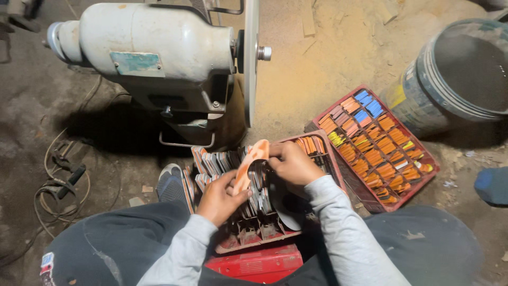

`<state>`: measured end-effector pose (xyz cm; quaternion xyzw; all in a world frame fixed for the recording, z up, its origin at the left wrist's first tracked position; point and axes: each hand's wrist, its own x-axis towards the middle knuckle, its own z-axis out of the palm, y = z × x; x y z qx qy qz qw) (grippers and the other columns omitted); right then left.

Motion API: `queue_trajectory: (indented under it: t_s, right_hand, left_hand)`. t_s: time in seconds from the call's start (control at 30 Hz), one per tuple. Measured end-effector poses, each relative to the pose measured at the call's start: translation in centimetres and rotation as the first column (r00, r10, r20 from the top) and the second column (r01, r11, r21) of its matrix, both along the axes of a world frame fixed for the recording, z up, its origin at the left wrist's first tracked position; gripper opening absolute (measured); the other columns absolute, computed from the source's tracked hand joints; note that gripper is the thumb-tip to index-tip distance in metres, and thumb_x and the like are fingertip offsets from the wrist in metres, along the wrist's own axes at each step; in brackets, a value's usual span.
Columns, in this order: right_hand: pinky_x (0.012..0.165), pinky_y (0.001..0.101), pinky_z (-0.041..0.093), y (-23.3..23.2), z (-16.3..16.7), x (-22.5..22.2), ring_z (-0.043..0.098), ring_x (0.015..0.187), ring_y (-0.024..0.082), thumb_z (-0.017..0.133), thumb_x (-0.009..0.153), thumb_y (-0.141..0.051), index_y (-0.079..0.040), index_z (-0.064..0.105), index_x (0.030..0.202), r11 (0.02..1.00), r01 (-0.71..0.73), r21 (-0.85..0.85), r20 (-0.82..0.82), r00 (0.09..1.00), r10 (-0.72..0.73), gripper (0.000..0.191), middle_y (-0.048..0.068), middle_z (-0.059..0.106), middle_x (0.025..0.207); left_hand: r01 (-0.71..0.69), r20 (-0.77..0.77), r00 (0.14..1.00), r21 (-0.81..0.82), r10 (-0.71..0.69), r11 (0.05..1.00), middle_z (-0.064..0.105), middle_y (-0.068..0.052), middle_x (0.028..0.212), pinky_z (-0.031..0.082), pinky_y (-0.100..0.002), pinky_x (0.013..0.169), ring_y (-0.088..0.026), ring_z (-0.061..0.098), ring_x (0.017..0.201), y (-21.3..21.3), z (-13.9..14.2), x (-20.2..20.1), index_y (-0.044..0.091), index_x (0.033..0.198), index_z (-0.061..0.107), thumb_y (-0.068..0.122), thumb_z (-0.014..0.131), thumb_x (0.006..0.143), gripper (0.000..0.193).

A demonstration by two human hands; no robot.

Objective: The person sits at a disc sander and sands the edges of small curved sandal components, holding each piece against the spinning disc by hand. They sand pieces one at a time, turn pieces over to sand both sides, and place finished pieces into a compartment tray on their lap with other cut components.

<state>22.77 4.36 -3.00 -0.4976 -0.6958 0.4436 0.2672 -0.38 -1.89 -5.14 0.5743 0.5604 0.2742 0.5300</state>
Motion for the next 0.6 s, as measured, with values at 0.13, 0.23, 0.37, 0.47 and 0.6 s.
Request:
queue_trajectory:
  t_s: [0.13,0.23,0.37,0.47,0.6]
  right_hand:
    - [0.084,0.0317,0.055,0.2,0.7,0.8,0.072,0.093,0.023,0.056,0.087,-0.003,0.002,0.073,0.111,0.997,0.016,-0.073,-0.237,0.971,-0.033,0.03,0.014,0.08,0.101]
    - [0.074,0.0339,0.055,0.7,1.9,0.0,0.074,0.079,0.026,0.054,0.089,-0.005,0.003,0.075,0.106,0.978,0.143,-0.155,-0.146,0.975,-0.166,0.028,0.016,0.079,0.089]
    - [0.079,0.0379,0.054,2.3,3.0,-2.2,0.07,0.085,0.031,0.051,0.083,0.001,0.002,0.074,0.112,0.952,0.207,0.226,-0.003,0.977,-0.212,0.037,0.019,0.071,0.095]
    - [0.087,0.0411,0.054,3.2,2.9,-3.2,0.069,0.094,0.036,0.05,0.08,0.003,0.004,0.074,0.112,0.885,0.236,0.402,-0.029,0.969,-0.245,0.039,0.021,0.07,0.1]
    - [0.088,0.0418,0.054,2.7,2.2,-3.4,0.068,0.095,0.037,0.049,0.078,0.003,0.004,0.074,0.111,0.882,0.237,0.406,-0.013,0.967,-0.254,0.041,0.021,0.069,0.099]
  left_hand:
    - [0.012,-0.305,0.947,0.333,0.096,0.943,0.072,-0.015,0.104,0.057,-0.032,0.075,-0.016,0.068,0.084,-0.3,0.1,0.2,-0.006,0.126,0.063,0.024,0.085,0.078,0.061]
    - [-0.073,-0.009,0.997,0.109,0.075,0.991,0.075,-0.01,0.101,0.058,-0.031,0.074,-0.013,0.069,0.082,1.2,0.3,1.5,-0.005,0.129,0.061,0.022,0.081,0.081,0.059]
    - [0.081,0.491,0.869,-0.274,0.067,0.958,0.071,-0.008,0.096,0.056,-0.03,0.069,-0.014,0.068,0.08,4.5,0.6,1.7,-0.01,0.128,0.065,0.024,0.075,0.091,0.052]
    - [0.091,0.571,0.82,-0.192,0.035,0.977,0.069,-0.002,0.102,0.058,-0.027,0.072,-0.01,0.065,0.084,5.7,0.5,1.8,-0.008,0.131,0.062,0.028,0.072,0.091,0.054]
    - [0.145,0.563,0.826,-0.281,0.04,0.949,0.071,-0.011,0.1,0.056,-0.028,0.075,-0.015,0.067,0.082,5.4,-0.3,1.5,-0.011,0.134,0.061,0.027,0.073,0.093,0.057]
